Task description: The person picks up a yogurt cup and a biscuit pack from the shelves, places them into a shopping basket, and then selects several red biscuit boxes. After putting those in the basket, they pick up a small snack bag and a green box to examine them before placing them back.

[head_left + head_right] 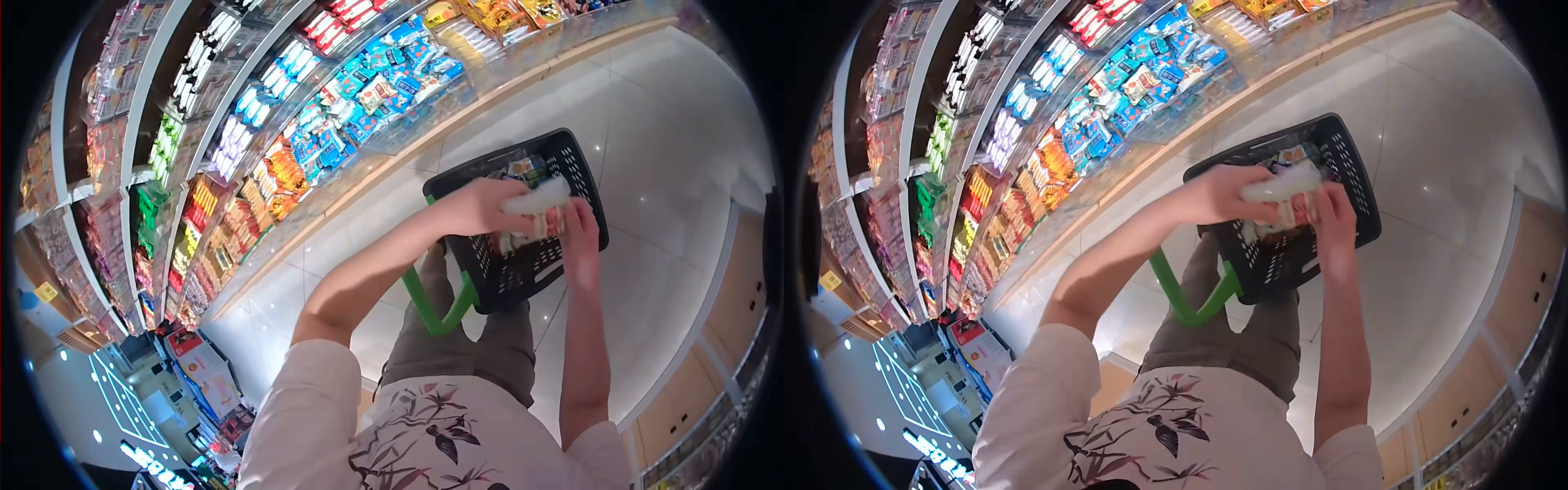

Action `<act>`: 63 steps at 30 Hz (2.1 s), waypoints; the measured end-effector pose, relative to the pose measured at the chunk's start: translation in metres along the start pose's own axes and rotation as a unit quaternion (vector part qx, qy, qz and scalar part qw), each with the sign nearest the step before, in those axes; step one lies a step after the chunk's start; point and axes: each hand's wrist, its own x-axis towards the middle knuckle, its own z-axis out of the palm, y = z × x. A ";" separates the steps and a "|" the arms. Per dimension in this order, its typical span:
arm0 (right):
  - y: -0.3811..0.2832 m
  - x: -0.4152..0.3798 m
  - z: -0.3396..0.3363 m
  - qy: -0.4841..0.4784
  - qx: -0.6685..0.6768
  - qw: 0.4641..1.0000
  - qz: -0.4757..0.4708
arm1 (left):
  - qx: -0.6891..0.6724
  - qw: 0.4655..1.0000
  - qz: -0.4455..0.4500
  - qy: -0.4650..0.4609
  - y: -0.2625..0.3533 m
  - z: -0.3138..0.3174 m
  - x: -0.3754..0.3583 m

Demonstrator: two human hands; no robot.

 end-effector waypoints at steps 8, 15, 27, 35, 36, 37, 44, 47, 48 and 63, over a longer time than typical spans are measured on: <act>0.042 0.026 0.159 -0.063 -0.160 0.984 -0.042 | -0.239 0.909 -0.019 0.342 -0.181 -0.120 -0.123; 0.118 -0.009 0.129 0.142 -0.135 0.976 0.089 | -0.287 0.828 -0.238 0.419 -0.412 -0.235 -0.135; 0.120 -0.018 0.142 0.200 -0.197 0.949 0.141 | -0.229 0.897 -0.300 0.229 -0.473 -0.327 -0.075; 0.135 -0.019 0.132 0.214 -0.195 0.944 0.155 | 0.483 0.763 0.049 0.426 -0.480 -0.285 -0.069; 0.139 -0.021 0.126 0.205 -0.185 0.950 0.146 | 0.526 0.732 0.040 0.431 -0.482 -0.282 -0.068; 0.139 -0.020 0.126 0.209 -0.172 0.953 0.138 | 0.570 0.713 -0.009 0.409 -0.481 -0.279 -0.067; 0.134 -0.032 0.102 0.197 -0.170 0.949 0.178 | 0.320 0.821 -0.235 0.410 -0.447 -0.263 -0.057; 0.131 -0.037 0.079 0.199 -0.159 0.951 0.174 | 0.327 0.782 -0.283 0.449 -0.411 -0.249 -0.068; 0.132 -0.035 0.067 0.197 -0.153 0.954 0.168 | 0.255 0.825 -0.255 0.434 -0.400 -0.241 -0.071; 0.178 0.059 -0.176 -0.094 -0.546 0.830 0.058 | 0.144 0.958 -0.061 -0.240 -0.107 0.097 0.100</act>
